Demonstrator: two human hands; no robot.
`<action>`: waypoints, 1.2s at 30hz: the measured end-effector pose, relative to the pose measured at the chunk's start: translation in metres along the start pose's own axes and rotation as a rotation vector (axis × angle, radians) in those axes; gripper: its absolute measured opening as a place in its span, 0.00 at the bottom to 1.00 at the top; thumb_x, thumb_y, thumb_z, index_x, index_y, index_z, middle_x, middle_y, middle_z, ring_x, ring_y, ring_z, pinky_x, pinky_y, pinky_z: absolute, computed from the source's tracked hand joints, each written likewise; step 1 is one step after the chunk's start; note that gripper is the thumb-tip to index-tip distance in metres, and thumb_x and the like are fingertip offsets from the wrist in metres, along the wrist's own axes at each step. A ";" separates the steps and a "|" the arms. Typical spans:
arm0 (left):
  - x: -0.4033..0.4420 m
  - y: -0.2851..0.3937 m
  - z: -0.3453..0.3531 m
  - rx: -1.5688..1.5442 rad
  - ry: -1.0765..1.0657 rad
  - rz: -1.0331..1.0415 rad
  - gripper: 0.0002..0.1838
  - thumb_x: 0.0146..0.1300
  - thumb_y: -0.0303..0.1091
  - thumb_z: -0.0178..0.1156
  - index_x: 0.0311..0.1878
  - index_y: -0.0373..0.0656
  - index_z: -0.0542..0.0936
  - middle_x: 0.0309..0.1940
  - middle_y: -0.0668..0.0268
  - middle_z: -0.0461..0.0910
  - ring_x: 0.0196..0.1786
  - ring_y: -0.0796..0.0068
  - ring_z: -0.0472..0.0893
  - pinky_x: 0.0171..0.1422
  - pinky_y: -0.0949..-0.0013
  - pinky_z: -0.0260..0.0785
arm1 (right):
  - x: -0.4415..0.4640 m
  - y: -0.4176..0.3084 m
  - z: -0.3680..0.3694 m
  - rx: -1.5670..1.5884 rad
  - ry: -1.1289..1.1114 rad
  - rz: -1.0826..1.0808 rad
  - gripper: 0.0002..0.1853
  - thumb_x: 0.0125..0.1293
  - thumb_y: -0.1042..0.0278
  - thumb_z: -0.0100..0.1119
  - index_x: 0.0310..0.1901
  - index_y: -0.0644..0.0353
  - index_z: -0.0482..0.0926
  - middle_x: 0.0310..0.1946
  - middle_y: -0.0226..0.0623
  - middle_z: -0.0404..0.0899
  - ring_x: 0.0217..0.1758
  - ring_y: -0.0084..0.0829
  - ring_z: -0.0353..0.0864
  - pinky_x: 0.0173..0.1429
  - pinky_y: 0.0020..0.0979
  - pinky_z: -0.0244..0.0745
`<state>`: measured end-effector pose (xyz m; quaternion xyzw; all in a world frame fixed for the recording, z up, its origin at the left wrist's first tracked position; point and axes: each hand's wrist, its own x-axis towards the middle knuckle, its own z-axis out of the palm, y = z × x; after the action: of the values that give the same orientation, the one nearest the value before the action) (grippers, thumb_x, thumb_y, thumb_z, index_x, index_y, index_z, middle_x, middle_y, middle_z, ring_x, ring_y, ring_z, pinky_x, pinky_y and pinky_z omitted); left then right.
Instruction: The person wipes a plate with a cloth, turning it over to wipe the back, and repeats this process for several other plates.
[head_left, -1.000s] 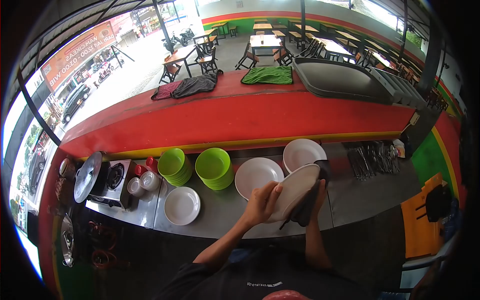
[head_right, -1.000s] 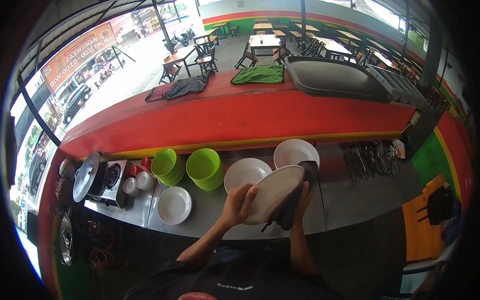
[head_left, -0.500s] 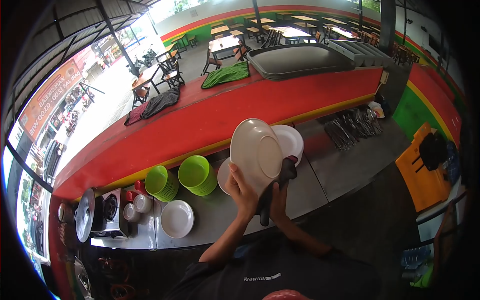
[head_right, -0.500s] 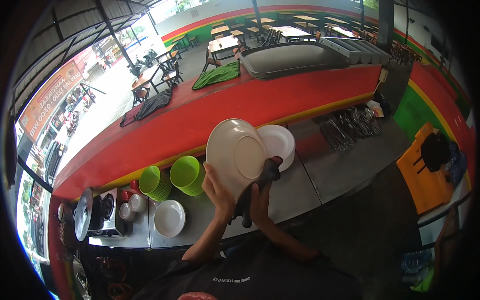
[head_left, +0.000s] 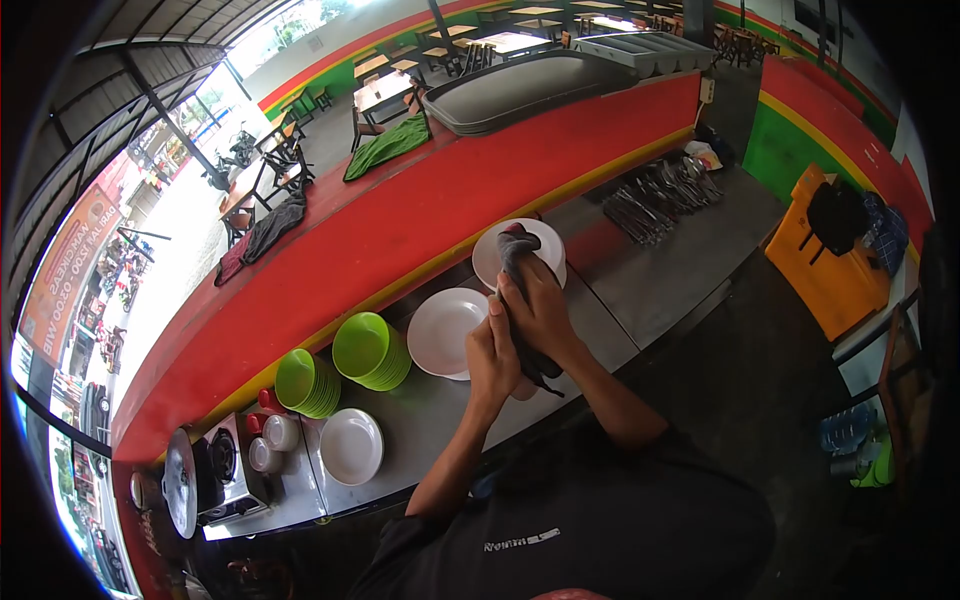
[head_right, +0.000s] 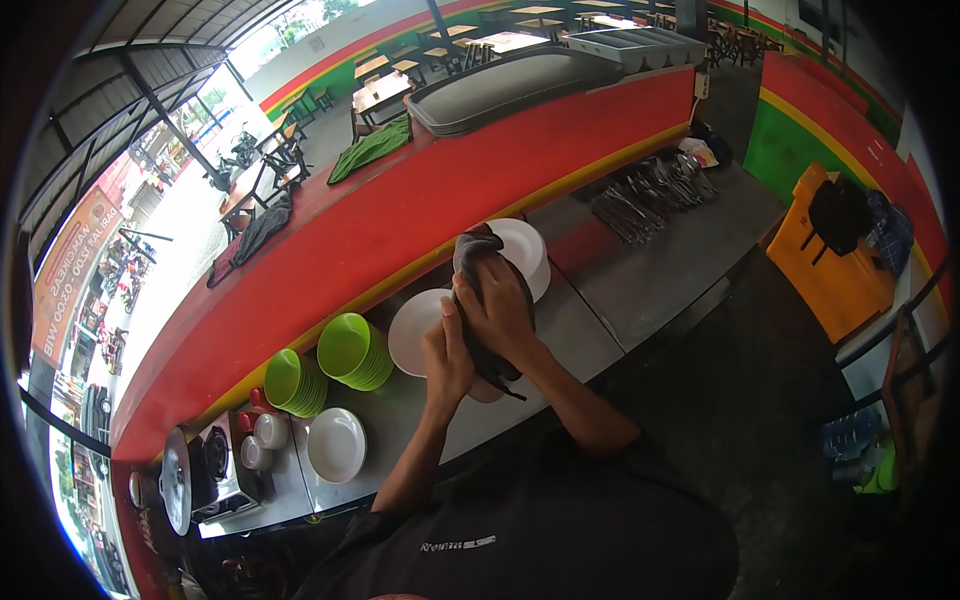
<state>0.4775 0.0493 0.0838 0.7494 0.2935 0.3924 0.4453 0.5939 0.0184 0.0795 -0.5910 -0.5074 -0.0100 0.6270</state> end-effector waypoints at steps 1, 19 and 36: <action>0.001 -0.001 0.001 -0.043 0.028 0.001 0.35 0.82 0.52 0.37 0.30 0.27 0.73 0.17 0.65 0.71 0.25 0.78 0.70 0.29 0.64 0.62 | 0.002 -0.006 0.001 -0.071 0.025 -0.094 0.20 0.69 0.63 0.55 0.56 0.70 0.75 0.54 0.57 0.75 0.61 0.61 0.72 0.68 0.53 0.64; -0.007 -0.015 -0.035 -0.452 0.275 -0.065 0.33 0.80 0.57 0.40 0.28 0.39 0.76 0.24 0.75 0.74 0.27 0.88 0.69 0.32 0.78 0.60 | -0.051 0.057 -0.004 0.664 0.417 0.509 0.21 0.78 0.53 0.49 0.49 0.67 0.79 0.41 0.35 0.80 0.46 0.23 0.77 0.50 0.27 0.71; -0.071 -0.097 -0.077 -0.304 -0.062 -0.320 0.32 0.82 0.55 0.33 0.30 0.42 0.75 0.23 0.74 0.73 0.28 0.84 0.70 0.34 0.76 0.61 | -0.068 0.078 -0.003 0.369 0.236 0.647 0.22 0.77 0.55 0.53 0.24 0.59 0.73 0.21 0.19 0.68 0.25 0.14 0.64 0.29 0.25 0.58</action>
<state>0.3668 0.0688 -0.0035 0.6294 0.3323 0.3331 0.6185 0.6105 0.0000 -0.0210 -0.5924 -0.2125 0.2117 0.7477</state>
